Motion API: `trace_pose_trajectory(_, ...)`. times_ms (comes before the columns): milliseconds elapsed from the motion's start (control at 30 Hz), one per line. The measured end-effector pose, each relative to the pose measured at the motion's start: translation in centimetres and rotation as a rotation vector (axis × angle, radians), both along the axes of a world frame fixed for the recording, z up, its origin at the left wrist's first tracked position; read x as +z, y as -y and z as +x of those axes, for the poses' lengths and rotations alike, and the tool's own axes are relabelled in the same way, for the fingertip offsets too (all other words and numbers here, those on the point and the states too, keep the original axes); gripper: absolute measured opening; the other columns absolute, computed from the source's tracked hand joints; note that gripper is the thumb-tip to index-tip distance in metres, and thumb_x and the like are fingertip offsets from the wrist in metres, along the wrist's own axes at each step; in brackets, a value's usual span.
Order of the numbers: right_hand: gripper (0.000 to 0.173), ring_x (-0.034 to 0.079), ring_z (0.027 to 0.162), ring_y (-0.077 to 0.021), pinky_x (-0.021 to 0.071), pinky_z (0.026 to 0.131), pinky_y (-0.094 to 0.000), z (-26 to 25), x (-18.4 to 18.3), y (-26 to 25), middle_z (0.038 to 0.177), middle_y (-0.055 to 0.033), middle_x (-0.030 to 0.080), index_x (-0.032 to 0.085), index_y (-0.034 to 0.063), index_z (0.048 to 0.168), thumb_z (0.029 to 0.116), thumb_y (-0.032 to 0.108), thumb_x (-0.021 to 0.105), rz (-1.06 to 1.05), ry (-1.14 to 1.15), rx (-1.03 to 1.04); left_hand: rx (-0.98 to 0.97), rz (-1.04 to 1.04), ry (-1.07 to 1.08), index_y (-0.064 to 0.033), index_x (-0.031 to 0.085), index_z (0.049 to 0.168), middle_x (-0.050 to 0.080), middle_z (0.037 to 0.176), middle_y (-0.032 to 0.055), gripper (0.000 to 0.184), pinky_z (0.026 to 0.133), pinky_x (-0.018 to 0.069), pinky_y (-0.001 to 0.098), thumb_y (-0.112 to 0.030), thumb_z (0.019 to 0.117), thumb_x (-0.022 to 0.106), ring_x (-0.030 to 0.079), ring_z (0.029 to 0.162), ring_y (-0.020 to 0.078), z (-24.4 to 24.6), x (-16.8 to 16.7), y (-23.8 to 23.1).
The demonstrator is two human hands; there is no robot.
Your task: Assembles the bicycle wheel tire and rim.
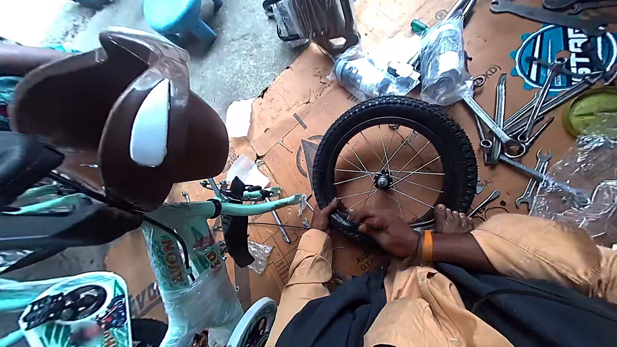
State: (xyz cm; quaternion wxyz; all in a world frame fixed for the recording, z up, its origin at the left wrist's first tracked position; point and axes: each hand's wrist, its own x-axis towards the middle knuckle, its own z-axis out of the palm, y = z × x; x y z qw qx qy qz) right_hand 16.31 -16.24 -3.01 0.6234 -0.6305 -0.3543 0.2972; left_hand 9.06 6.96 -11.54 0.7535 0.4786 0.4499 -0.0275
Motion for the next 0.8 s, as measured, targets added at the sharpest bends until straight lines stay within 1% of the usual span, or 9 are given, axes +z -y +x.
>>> trace_pose_trajectory(100, 0.018, 0.059, 0.126, -0.0295, 0.0434, 0.115, -0.049, -2.5, -0.1, -2.6, 0.113, -0.0107, 0.07, 0.072, 0.0085, 0.101, 0.0996, 0.022, 0.061, 0.003, 0.444, 0.338, -0.002, -0.064, 0.018, -0.0005, 0.052, 0.132, 0.071, 0.103, 0.0181, 0.039, 0.081, 0.0615, 0.0453, -0.012, 0.0976, 0.067, 0.072, 0.09, 0.0261, -0.1, 0.3, -0.1)
trace_pose_trajectory(167, 0.02, 0.058, 0.125, -0.0342, 0.0357, 0.12, -0.0541, -4.4, -1.2, -4.2, 0.111, -0.0122, 0.067, 0.069, 0.013, 0.11, 0.1031, 0.029, 0.06, -0.04, 0.649, 0.565, 0.005, -0.059, 0.031, -0.0011, 0.051, 0.134, 0.071, 0.105, 0.0183, 0.042, 0.081, 0.061, 0.0455, -0.011, 0.0968, 0.068, 0.072, 0.091, 0.0261, -0.2, -0.2, -0.2)
trace_pose_trajectory(233, 0.022, 0.058, 0.121, -0.0392, 0.0308, 0.121, -0.0584, -5.7, -2.7, -5.6, 0.112, -0.0175, 0.065, 0.066, 0.0098, 0.118, 0.1045, 0.025, 0.058, -0.091, 0.751, 0.707, 0.0, -0.015, 0.024, -0.0005, 0.051, 0.134, 0.071, 0.106, 0.0189, 0.044, 0.082, 0.0605, 0.0453, -0.011, 0.0958, 0.07, 0.071, 0.091, 0.0264, -0.2, -0.6, -0.3)
trace_pose_trajectory(300, 0.021, 0.057, 0.121, -0.0403, 0.0286, 0.121, -0.0602, -6.4, -3.6, -6.0, 0.116, -0.0185, 0.064, 0.065, 0.0079, 0.121, 0.1026, 0.017, 0.058, -0.165, 0.828, 0.788, -0.006, 0.045, -0.004, -0.0006, 0.052, 0.134, 0.071, 0.106, 0.0186, 0.046, 0.082, 0.0607, 0.0446, -0.018, 0.0964, 0.071, 0.072, 0.091, 0.0258, -0.3, -0.8, -0.2)
trace_pose_trajectory(400, 0.026, 0.054, 0.127, -0.0399, 0.0218, 0.124, -0.0573, -6.0, -4.9, -5.2, 0.124, -0.0196, 0.064, 0.065, 0.0009, 0.123, 0.0979, 0.006, 0.06, -0.245, 0.995, 0.894, 0.009, 0.097, -0.008, -0.0036, 0.053, 0.136, 0.072, 0.106, 0.0174, 0.056, 0.082, 0.0615, 0.0458, -0.044, 0.0992, 0.066, 0.073, 0.092, 0.0262, 0.1, -0.9, 0.1)
trace_pose_trajectory(500, 0.027, 0.047, 0.139, -0.039, 0.0188, 0.127, -0.0555, -5.1, -6.0, -3.5, 0.137, -0.0187, 0.061, 0.07, 0.0035, 0.12, 0.0936, 0.003, 0.063, -0.179, 1.124, 0.886, 0.052, 0.127, 0.0, -0.0056, 0.053, 0.14, 0.072, 0.111, 0.0178, 0.058, 0.086, 0.0606, 0.0478, -0.048, 0.1007, 0.062, 0.072, 0.097, 0.028, 0.4, -0.7, 0.6)
trace_pose_trajectory(567, 0.024, 0.035, 0.15, -0.0354, 0.0213, 0.127, -0.0538, -4.1, -4.0, -2.3, 0.151, -0.0144, 0.053, 0.073, 0.0136, 0.119, 0.0966, 0.013, 0.065, -0.104, 0.921, 0.754, 0.087, 0.155, 0.018, -0.0067, 0.054, 0.14, 0.072, 0.113, 0.0176, 0.057, 0.086, 0.0606, 0.048, -0.047, 0.1001, 0.063, 0.072, 0.099, 0.0276, 0.5, 0.1, 1.2)
trace_pose_trajectory(700, 0.025, 0.063, 0.119, -0.0187, 0.0558, 0.101, -0.041, -0.1, 0.7, 1.2, 0.129, -0.0082, 0.065, 0.073, 0.0087, 0.119, 0.0999, 0.014, 0.057, -0.015, 0.309, 0.198, 0.177, 0.204, 0.039, -0.0109, 0.046, 0.15, 0.068, 0.125, 0.0161, 0.066, 0.093, 0.0584, 0.0482, -0.036, 0.0953, 0.073, 0.069, 0.108, 0.0261, -0.8, 2.8, 5.0)
trace_pose_trajectory(800, 0.026, 0.071, 0.105, -0.0222, 0.0606, 0.093, -0.0408, 2.5, 2.7, 3.2, 0.118, -0.0119, 0.071, 0.058, -0.0005, 0.125, 0.1001, 0.006, 0.062, 0.006, -0.19, -0.192, 0.233, 0.134, 0.056, -0.0057, 0.05, 0.143, 0.071, 0.113, 0.0188, 0.061, 0.087, 0.0608, 0.0484, -0.03, 0.0938, 0.075, 0.072, 0.098, 0.0284, -1.9, 2.8, 6.8)
